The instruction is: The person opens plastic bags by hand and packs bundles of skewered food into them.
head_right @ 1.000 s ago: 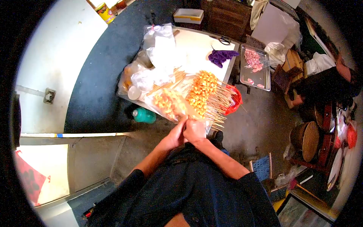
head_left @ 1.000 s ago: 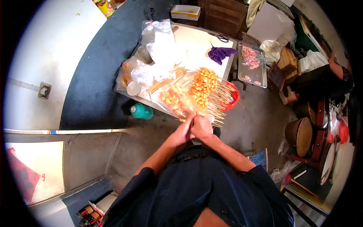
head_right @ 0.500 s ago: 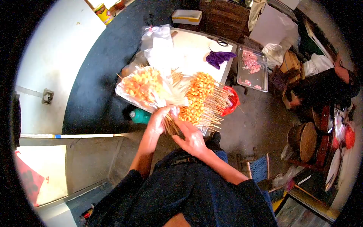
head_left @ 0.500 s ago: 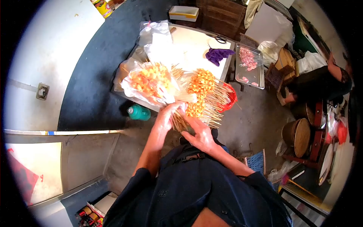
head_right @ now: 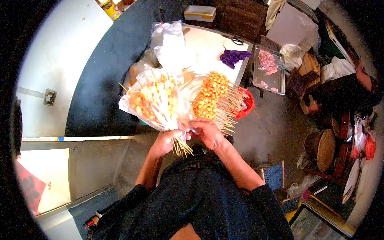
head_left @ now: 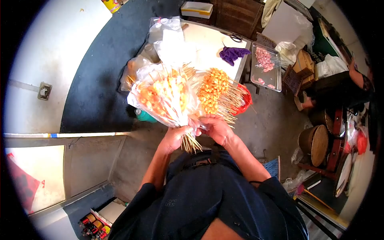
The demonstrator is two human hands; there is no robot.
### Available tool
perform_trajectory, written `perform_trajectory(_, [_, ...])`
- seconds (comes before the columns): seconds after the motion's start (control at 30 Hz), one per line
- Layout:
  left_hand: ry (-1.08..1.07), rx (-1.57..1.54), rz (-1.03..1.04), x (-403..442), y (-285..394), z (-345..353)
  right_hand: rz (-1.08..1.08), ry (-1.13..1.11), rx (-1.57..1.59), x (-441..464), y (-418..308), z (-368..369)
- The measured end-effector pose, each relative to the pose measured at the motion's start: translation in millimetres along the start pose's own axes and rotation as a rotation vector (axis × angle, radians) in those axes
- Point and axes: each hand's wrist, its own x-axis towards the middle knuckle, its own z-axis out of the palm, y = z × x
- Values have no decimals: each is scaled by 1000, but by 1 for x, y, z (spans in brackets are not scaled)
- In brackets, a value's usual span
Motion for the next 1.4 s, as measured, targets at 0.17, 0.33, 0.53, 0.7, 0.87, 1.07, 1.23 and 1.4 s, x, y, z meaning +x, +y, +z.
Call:
perform_trajectory(0.17, [68,-118,-134,-14,-9,-3,-215,84,273,0,-11,-25])
perform_trajectory(0.33, [87,40,-105,-28,-16,8,-389,1,326,-26,-16,-16])
perform_trajectory(0.53, [25,87,-74,-38,-30,4,-321,-34,-168,-37,-10,-5])
perform_trajectory(0.7, [165,-36,-106,-37,-34,4,-135,-84,-542,-53,12,-10])
perform_trajectory(0.87, [395,222,-64,-18,-24,-3,-168,-164,-639,-41,17,-6])
perform_trajectory(1.07, [538,990,510,20,-33,-45,-575,-210,-1251,-12,25,8])
perform_trajectory(1.23, [511,1654,388,31,24,-30,-987,-400,-1853,14,-2,42])
perform_trajectory(1.4, [15,1915,749,50,40,-51,-894,-582,-1988,25,-54,73])
